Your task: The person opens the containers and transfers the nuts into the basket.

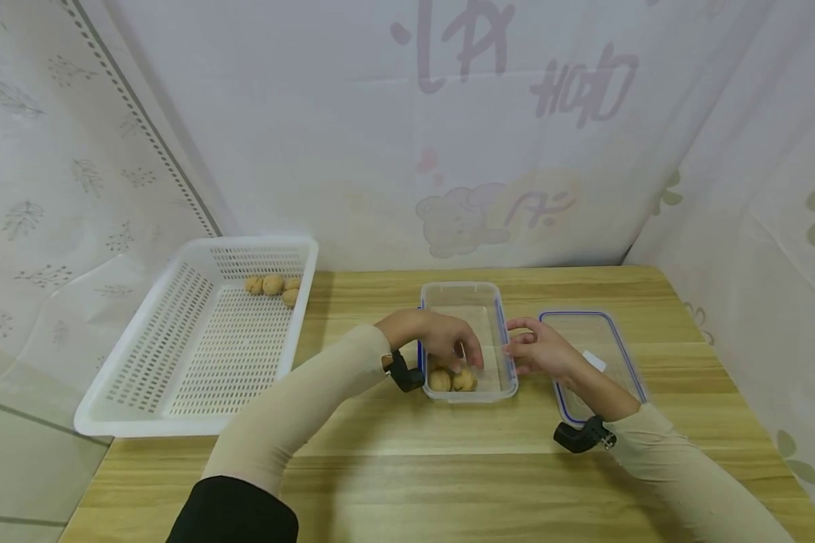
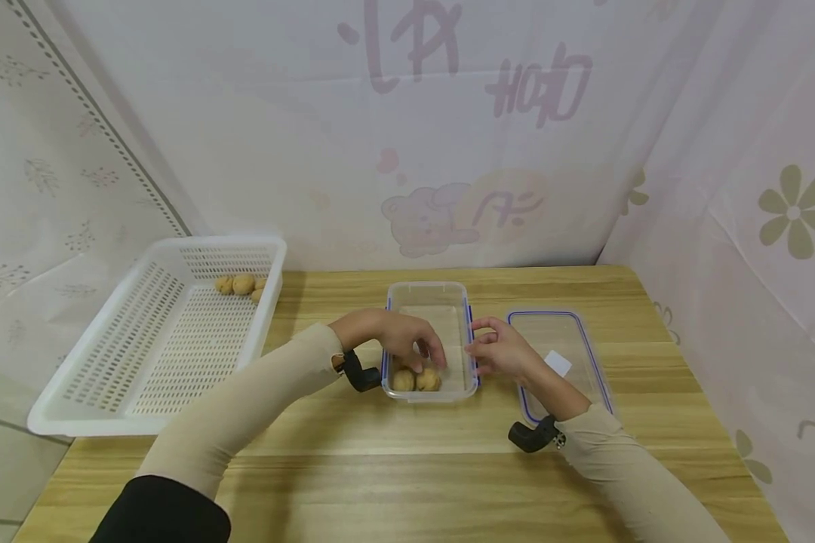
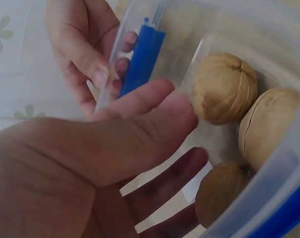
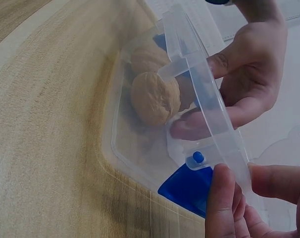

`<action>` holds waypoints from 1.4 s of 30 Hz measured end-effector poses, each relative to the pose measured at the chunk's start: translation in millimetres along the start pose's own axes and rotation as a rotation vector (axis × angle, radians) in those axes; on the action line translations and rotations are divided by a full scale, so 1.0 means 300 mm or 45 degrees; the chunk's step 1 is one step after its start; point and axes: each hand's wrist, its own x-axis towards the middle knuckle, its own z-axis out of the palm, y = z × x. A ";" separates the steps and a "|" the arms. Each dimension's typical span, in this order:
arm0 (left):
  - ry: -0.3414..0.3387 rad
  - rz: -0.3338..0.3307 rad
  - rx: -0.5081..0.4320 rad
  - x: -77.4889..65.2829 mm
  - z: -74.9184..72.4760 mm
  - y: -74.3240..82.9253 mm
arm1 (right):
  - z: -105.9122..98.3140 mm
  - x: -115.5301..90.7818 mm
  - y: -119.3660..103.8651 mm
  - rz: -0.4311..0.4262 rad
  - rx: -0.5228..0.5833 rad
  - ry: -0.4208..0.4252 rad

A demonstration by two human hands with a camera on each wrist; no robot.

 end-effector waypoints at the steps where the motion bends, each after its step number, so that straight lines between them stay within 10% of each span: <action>1: -0.021 -0.001 -0.015 0.005 -0.002 -0.002 | 0.001 0.000 0.000 -0.001 -0.001 -0.001; 12: -0.155 0.006 -0.041 0.054 0.003 -0.009 | 0.001 0.001 0.007 0.008 0.006 -0.002; 42: -0.054 -0.032 0.031 0.075 -0.022 0.019 | -0.005 0.010 0.010 0.026 -0.020 0.017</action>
